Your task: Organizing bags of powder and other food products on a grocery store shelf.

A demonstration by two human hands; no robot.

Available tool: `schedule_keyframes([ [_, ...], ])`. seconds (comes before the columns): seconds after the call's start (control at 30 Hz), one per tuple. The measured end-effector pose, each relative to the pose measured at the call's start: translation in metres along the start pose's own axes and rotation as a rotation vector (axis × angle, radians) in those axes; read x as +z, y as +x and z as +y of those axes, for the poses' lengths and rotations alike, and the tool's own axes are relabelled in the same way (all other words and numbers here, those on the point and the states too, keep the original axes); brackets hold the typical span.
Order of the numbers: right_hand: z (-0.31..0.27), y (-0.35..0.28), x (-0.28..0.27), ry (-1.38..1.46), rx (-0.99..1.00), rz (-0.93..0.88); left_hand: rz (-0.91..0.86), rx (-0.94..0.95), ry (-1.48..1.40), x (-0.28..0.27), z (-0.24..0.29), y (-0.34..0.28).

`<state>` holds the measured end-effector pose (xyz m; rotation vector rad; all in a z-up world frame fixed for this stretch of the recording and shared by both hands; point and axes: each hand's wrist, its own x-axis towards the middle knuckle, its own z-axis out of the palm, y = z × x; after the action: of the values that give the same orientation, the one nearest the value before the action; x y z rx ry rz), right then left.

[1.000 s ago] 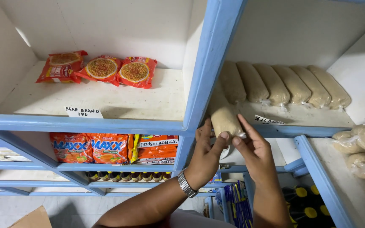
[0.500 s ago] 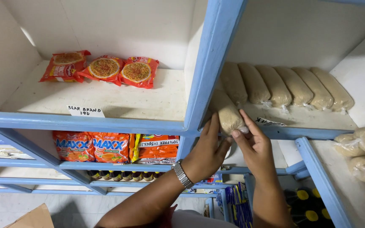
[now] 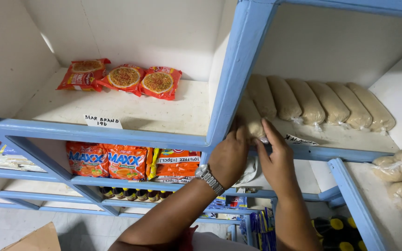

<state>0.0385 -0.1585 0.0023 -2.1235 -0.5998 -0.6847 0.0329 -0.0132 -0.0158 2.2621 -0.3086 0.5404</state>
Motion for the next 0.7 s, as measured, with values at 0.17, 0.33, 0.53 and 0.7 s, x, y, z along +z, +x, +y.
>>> schedule_keyframes([
  [0.17, 0.000, 0.007, 0.007, -0.120, -0.077, 0.059, 0.106, 0.156, -0.075, -0.006, 0.007, -0.009],
  [0.33, -0.016, 0.005, 0.009, -0.179, -0.032, 0.150, 0.072, 0.264, 0.008, -0.024, 0.023, -0.029],
  [0.53, -0.021, -0.011, 0.012, -0.161, -0.056, 0.140, 0.088, 0.322, 0.286, -0.031, 0.028, -0.045],
  [0.7, -0.010, -0.017, 0.018, -0.151, -0.056, 0.143, 0.096, 0.312, 0.353, -0.016, 0.024, -0.046],
])
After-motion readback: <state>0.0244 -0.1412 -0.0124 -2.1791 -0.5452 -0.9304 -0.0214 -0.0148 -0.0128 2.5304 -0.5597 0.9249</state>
